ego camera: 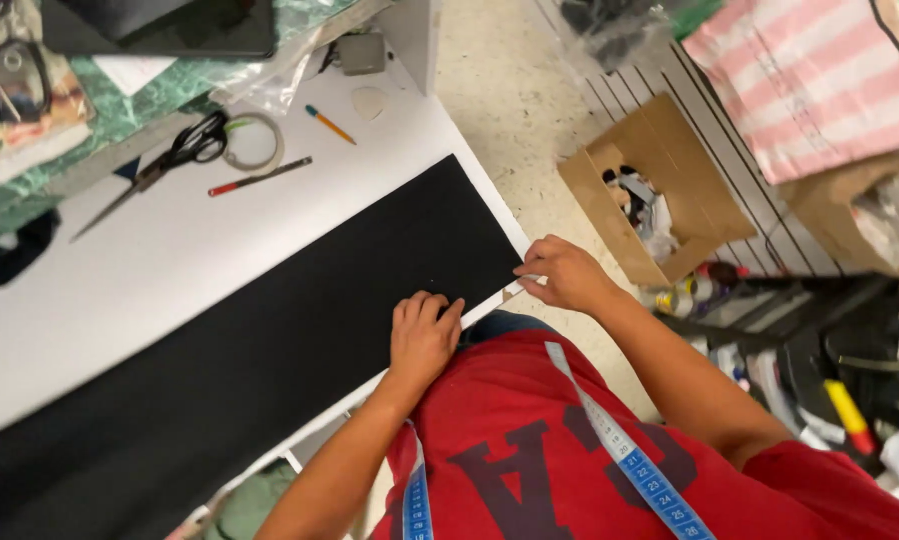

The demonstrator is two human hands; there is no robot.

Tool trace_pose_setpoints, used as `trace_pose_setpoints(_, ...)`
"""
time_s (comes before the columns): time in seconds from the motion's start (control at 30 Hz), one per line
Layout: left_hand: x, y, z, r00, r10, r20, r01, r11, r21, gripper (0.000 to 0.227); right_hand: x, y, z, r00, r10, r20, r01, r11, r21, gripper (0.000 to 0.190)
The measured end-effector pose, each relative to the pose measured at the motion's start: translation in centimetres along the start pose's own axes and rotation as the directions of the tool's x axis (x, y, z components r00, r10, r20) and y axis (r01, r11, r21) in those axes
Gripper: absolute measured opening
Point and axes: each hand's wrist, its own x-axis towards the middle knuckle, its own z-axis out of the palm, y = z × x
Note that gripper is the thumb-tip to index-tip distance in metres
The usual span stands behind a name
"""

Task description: Measuring, marking with chalk, and cutting black fabric on a workbench for tailoring.

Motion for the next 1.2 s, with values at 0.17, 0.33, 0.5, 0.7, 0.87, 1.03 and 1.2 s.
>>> trace_pose_setpoints(0.17,1.5,2.1,-0.7,0.996,-0.052,-0.077,0.054,0.998,0.023,0.022,9.8,1.8,-1.1,0.936,-0.331,-0.12,0.343,0.934,0.099,0.015)
trace_pose_setpoints(0.33,4.1,3.9,0.7,0.987,-0.16,-0.035,0.162,0.985,0.066,0.038,19.9,3.8,-1.5,0.887,-0.447,0.113,0.441,0.894,0.077,0.049)
trace_pose_setpoints(0.5,3.2,4.0,1.8,0.987,-0.097,-0.131,0.101,0.995,0.025,0.029,23.9,5.6,-0.5,0.864,-0.368,0.344,0.37,0.927,0.064,0.025)
trace_pose_setpoints(0.7,3.9,4.4,-0.2,0.963,0.08,-0.257,-0.061,0.995,0.083,0.017,24.3,1.8,-4.6,0.828,-0.065,0.557,-0.067,0.975,0.214,0.028)
trace_pose_setpoints(0.87,5.0,4.7,-0.2,0.993,0.006,-0.116,0.008,0.993,0.118,0.02,24.2,2.9,-3.4,0.877,-0.025,0.48,-0.105,0.964,0.243,0.027)
trace_pose_setpoints(1.03,4.7,4.9,-0.2,1.0,-0.015,-0.002,0.015,0.99,0.142,0.031,22.8,1.7,-4.3,0.86,0.139,0.49,-0.345,0.867,0.36,0.02)
trace_pose_setpoints(1.2,5.1,5.1,-0.3,1.0,-0.013,-0.002,0.013,0.983,0.185,0.038,24.0,4.2,-1.6,0.974,-0.132,0.182,0.039,0.895,0.444,0.019)
